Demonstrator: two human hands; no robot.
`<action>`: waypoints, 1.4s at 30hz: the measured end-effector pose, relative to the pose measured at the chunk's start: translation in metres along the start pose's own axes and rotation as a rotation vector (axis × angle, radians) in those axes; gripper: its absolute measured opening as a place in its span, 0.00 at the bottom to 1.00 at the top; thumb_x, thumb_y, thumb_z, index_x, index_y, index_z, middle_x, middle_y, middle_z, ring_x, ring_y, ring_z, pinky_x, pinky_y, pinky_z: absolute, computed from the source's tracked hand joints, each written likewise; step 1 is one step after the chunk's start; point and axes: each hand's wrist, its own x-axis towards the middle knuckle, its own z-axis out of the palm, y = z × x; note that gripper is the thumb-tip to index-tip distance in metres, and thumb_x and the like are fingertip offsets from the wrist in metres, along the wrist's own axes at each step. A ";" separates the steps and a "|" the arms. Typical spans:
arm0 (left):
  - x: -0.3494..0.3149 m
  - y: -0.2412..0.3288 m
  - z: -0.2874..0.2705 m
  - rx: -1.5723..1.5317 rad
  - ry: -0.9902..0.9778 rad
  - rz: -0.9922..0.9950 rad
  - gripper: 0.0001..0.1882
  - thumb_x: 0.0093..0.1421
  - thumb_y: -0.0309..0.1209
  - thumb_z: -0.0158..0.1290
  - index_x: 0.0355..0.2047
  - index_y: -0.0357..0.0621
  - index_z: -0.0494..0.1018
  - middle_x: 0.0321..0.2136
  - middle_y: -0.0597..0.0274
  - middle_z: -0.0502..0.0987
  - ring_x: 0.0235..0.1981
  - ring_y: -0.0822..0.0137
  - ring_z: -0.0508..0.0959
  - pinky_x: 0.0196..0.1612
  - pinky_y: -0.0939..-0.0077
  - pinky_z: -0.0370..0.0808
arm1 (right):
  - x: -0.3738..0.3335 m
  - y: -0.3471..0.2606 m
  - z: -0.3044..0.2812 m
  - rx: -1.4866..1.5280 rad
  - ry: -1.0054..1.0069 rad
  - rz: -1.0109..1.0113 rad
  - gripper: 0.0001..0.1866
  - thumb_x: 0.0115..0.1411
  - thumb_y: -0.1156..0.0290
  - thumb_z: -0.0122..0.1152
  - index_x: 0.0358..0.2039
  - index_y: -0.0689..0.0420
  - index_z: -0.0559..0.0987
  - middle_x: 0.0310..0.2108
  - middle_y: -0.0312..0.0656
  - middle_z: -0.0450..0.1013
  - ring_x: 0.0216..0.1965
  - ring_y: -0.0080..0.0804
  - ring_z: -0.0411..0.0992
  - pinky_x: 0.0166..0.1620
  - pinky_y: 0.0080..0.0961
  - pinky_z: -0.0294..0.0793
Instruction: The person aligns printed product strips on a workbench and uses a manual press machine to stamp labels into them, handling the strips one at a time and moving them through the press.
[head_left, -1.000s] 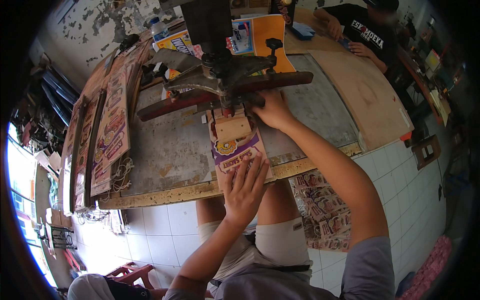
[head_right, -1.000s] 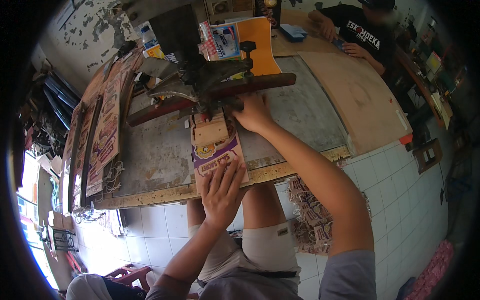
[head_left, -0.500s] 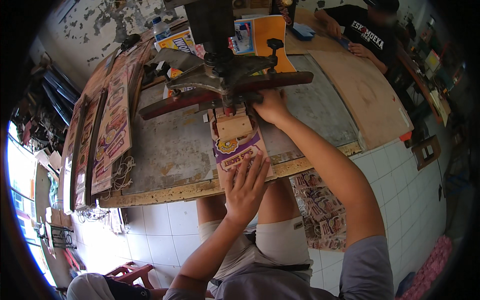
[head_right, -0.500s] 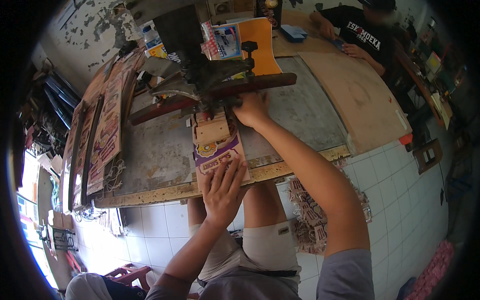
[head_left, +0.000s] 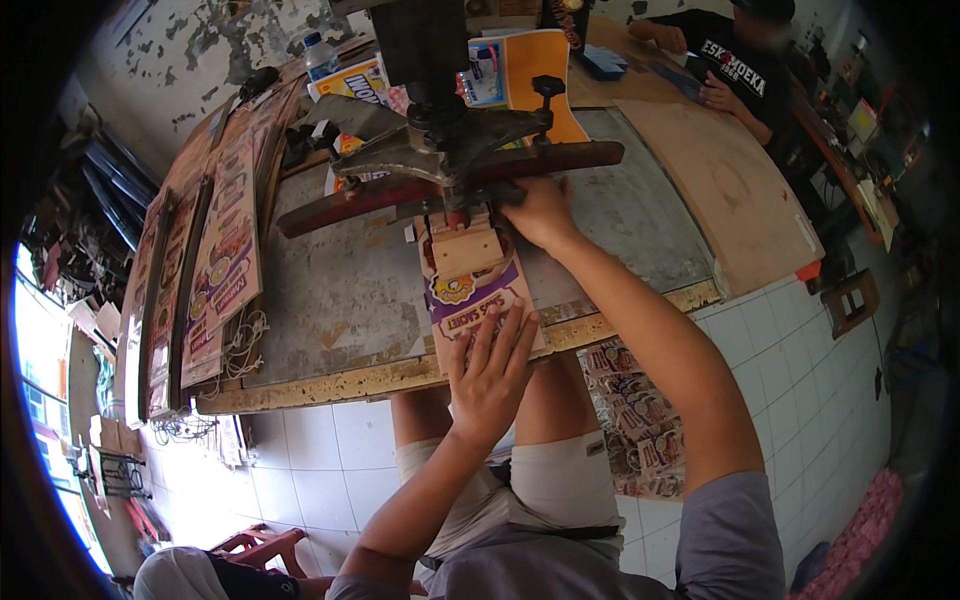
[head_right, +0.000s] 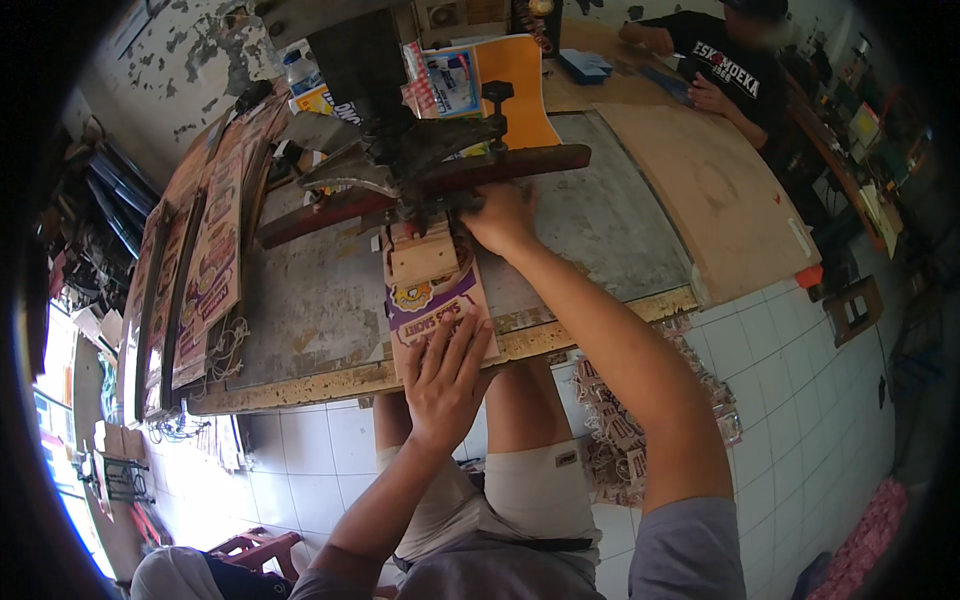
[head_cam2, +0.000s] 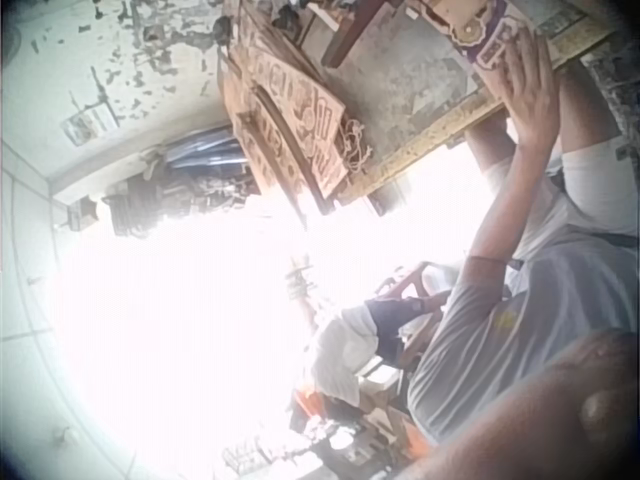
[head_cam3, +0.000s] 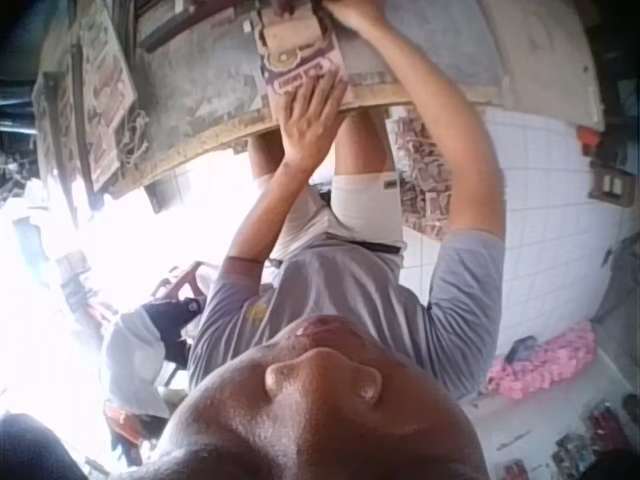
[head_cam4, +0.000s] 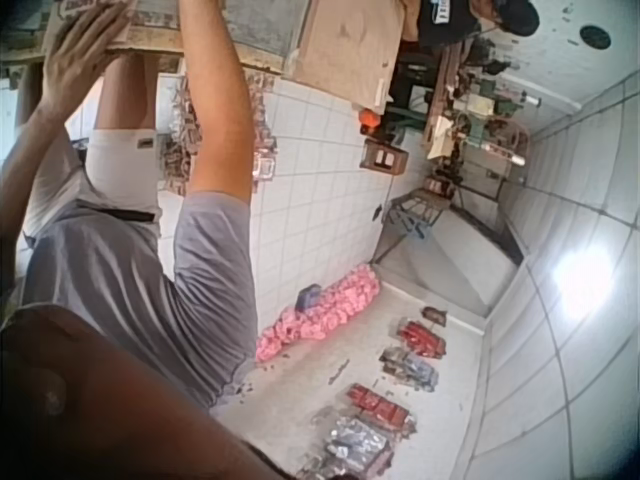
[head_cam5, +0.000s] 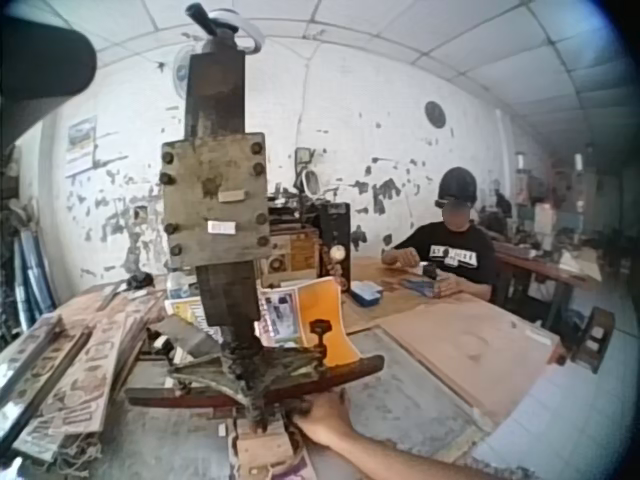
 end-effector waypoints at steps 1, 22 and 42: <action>0.001 0.001 0.000 -0.003 -0.001 0.003 0.34 0.60 0.47 0.67 0.67 0.59 0.77 0.70 0.71 0.76 0.70 0.64 0.74 0.73 0.59 0.61 | 0.001 0.003 0.002 -0.001 0.002 0.000 0.28 0.59 0.52 0.70 0.59 0.48 0.86 0.62 0.47 0.79 0.70 0.52 0.68 0.76 0.69 0.40; 0.001 0.001 -0.001 -0.025 -0.005 -0.001 0.36 0.58 0.47 0.68 0.68 0.59 0.76 0.70 0.72 0.75 0.71 0.65 0.73 0.73 0.58 0.60 | 0.006 0.006 0.006 0.004 0.112 -0.027 0.25 0.56 0.53 0.70 0.54 0.46 0.89 0.58 0.47 0.82 0.68 0.52 0.70 0.76 0.71 0.44; 0.002 0.001 -0.002 -0.044 -0.014 -0.010 0.35 0.59 0.47 0.68 0.67 0.58 0.76 0.69 0.71 0.76 0.71 0.65 0.73 0.72 0.59 0.61 | 0.014 0.014 0.022 -0.062 0.072 -0.142 0.29 0.64 0.57 0.63 0.65 0.50 0.78 0.67 0.53 0.72 0.74 0.54 0.62 0.75 0.77 0.42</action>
